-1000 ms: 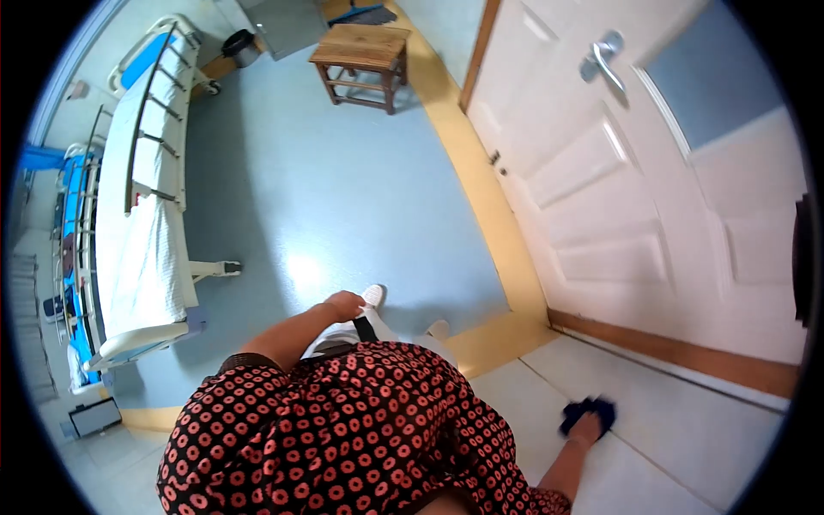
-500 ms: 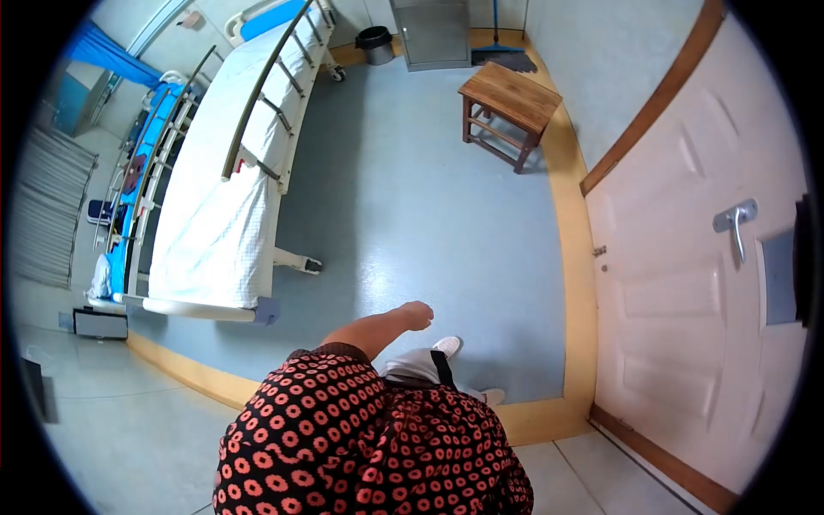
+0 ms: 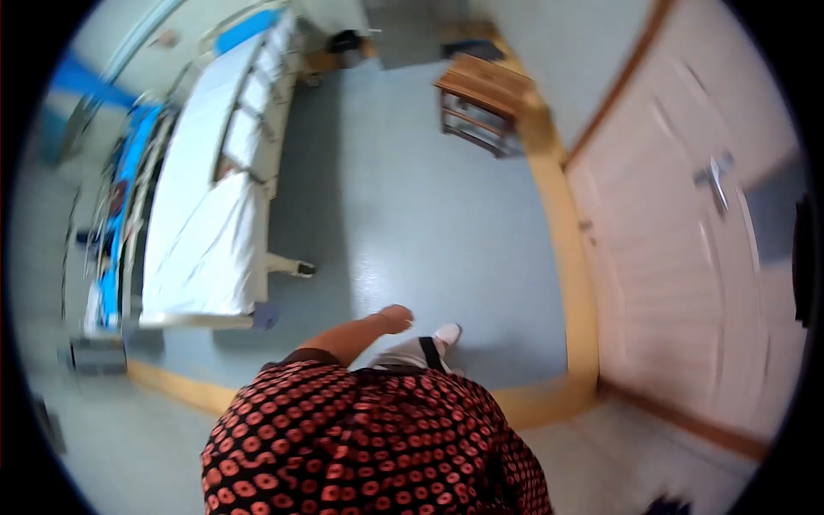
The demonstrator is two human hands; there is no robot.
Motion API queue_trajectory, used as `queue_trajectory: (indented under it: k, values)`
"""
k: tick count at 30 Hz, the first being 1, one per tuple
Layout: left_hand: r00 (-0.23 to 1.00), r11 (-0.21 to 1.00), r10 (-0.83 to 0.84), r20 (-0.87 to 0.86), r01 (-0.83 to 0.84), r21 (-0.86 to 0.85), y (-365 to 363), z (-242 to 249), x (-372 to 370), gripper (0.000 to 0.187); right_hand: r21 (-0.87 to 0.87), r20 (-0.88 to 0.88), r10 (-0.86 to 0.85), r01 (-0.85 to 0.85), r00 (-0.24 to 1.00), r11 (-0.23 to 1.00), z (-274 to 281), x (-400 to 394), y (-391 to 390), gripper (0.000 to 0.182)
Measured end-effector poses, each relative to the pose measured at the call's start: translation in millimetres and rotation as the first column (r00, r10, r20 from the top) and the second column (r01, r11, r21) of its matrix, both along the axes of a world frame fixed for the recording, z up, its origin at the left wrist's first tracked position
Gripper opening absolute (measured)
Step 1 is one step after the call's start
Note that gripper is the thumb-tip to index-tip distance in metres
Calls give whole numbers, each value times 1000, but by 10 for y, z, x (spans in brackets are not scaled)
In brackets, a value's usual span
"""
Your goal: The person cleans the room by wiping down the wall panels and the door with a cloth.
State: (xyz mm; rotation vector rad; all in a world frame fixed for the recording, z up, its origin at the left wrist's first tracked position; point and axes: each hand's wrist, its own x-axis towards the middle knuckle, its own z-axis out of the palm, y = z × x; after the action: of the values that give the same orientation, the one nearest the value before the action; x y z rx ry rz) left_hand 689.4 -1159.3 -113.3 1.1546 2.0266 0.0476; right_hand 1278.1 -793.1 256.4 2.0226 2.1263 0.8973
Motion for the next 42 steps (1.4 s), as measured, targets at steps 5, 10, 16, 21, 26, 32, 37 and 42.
queue_trajectory:
  k: [5,10,16,21,26,32,37,42]
  values:
    - [979,981,-188,-83,191,33,-485,-270,-31,28,-190,133,9,17,991,982,-549,1121,217,34]
    - [973,977,-214,80,213,25,-45,302,247,32,-444,-523,-433,199,734,874,-1570,817,-595,15]
    - [949,966,-258,180,260,12,528,203,190,30,-482,-274,-201,47,941,875,-2902,710,-2524,13]
    - [832,847,-529,168,529,44,1252,277,292,30,-726,-338,-376,15,863,687,-3035,254,-3807,13]
    - [682,687,-721,123,726,4,2063,162,480,29,-605,-202,-417,221,886,765,-1938,41,-3765,26]
    - [575,597,-799,172,794,115,2577,-3,695,29,127,-634,-468,679,616,723,366,-406,-3748,31]
    - [350,362,-928,125,928,94,2559,-91,664,28,526,283,-836,653,471,545,1345,-365,-5098,44]
    - [94,109,-985,148,989,95,2455,-57,587,31,803,373,-716,181,590,567,1484,-248,-5436,40]
